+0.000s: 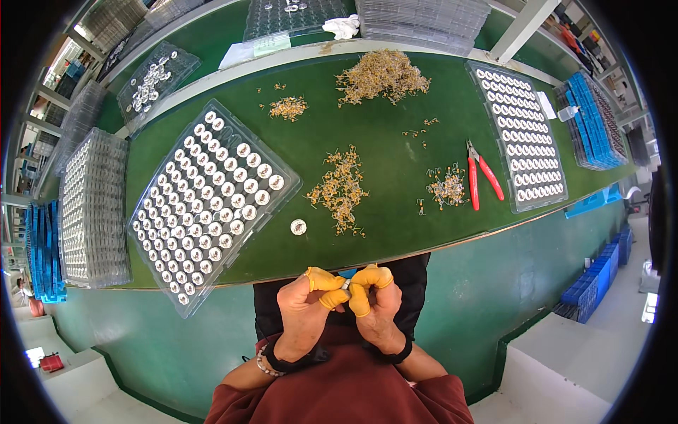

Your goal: Assembling small electronic components by inserting small pins into housings on a tray.

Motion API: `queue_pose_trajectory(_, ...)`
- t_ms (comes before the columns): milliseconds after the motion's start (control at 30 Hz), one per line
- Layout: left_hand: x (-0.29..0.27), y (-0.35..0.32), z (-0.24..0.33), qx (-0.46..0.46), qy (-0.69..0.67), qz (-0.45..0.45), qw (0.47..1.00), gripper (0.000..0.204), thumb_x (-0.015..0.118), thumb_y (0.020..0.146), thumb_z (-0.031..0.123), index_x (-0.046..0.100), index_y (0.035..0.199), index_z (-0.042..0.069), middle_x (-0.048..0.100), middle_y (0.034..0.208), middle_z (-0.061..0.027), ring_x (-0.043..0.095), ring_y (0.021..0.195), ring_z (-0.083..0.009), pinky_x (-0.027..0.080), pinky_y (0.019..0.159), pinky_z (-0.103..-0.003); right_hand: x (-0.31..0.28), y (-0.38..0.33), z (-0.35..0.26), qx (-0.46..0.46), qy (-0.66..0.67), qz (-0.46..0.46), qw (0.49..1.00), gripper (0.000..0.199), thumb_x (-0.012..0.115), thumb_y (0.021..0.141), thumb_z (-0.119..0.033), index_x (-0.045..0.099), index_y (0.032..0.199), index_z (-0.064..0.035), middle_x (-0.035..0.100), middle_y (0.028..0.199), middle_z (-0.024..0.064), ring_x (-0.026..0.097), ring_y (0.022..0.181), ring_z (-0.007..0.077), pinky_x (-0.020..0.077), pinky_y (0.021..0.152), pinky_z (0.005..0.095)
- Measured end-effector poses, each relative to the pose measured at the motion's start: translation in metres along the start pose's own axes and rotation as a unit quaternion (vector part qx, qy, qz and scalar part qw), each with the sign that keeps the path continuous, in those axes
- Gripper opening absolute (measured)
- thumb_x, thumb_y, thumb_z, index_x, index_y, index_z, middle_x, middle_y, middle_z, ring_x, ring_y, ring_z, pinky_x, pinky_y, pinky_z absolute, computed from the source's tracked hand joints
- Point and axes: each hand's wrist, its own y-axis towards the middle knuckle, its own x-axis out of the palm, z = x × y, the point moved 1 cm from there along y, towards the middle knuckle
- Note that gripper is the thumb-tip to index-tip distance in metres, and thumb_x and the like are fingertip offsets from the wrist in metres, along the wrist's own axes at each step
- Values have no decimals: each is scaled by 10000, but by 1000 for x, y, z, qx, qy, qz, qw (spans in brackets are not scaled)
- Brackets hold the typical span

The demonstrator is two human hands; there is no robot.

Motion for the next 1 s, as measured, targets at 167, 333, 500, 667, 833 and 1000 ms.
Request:
queue_pose_trajectory(167, -3, -1, -1, -7, 11, 8, 1000, 132, 716, 818, -10, 639, 917, -48, 637, 885, -81, 612, 687, -119, 530, 563, -231, -3, 0, -6, 3, -34, -24, 999, 103, 663, 832, -11, 578, 890, -18, 526, 699, 28, 467, 566, 113, 386, 529, 241)
queue_pose_trajectory(333, -3, -2, -3, 27, 5, 3, 1000, 140, 722, 815, -6, 642, 922, -46, 637, 890, -82, 608, 690, -116, 533, 569, -229, -4, 0, -8, -41, -79, -18, 996, 116, 687, 827, -18, 586, 885, -14, 546, 698, 51, 498, 564, 145, 403, 525, 259)
queue_pose_trajectory(500, -6, -2, -2, -1, 0, -9, 1000, 162, 709, 829, 5, 632, 963, -47, 636, 912, -83, 625, 742, -135, 548, 593, -244, -4, 7, -7, -153, -110, -23, 982, 215, 742, 764, -25, 596, 922, -21, 574, 694, 61, 542, 555, 198, 427, 495, 296)
queue_pose_trajectory(667, -3, -4, -4, -20, -92, -9, 996, 171, 699, 835, -2, 624, 983, -46, 637, 925, -91, 638, 773, -154, 555, 600, -262, -12, 3, -10, 15, -17, -58, 998, 207, 728, 792, -25, 592, 948, -22, 601, 738, 45, 549, 587, 153, 433, 525, 272)
queue_pose_trajectory(833, -3, -4, -2, -31, -116, -21, 992, 173, 695, 833, -14, 624, 989, -43, 638, 933, -97, 643, 771, -172, 558, 604, -274, -16, 5, -13, 167, 131, -95, 973, 179, 700, 850, -55, 575, 970, -14, 615, 789, 16, 562, 663, 78, 446, 585, 222)
queue_pose_trajectory(1000, -4, -5, -1, -15, -109, -36, 993, 161, 686, 838, -18, 624, 985, -42, 632, 934, -106, 640, 777, -187, 558, 608, -279, -20, 9, -17, 235, 210, -146, 938, 114, 627, 891, -20, 554, 978, -7, 616, 854, 25, 586, 704, 62, 468, 621, 201)
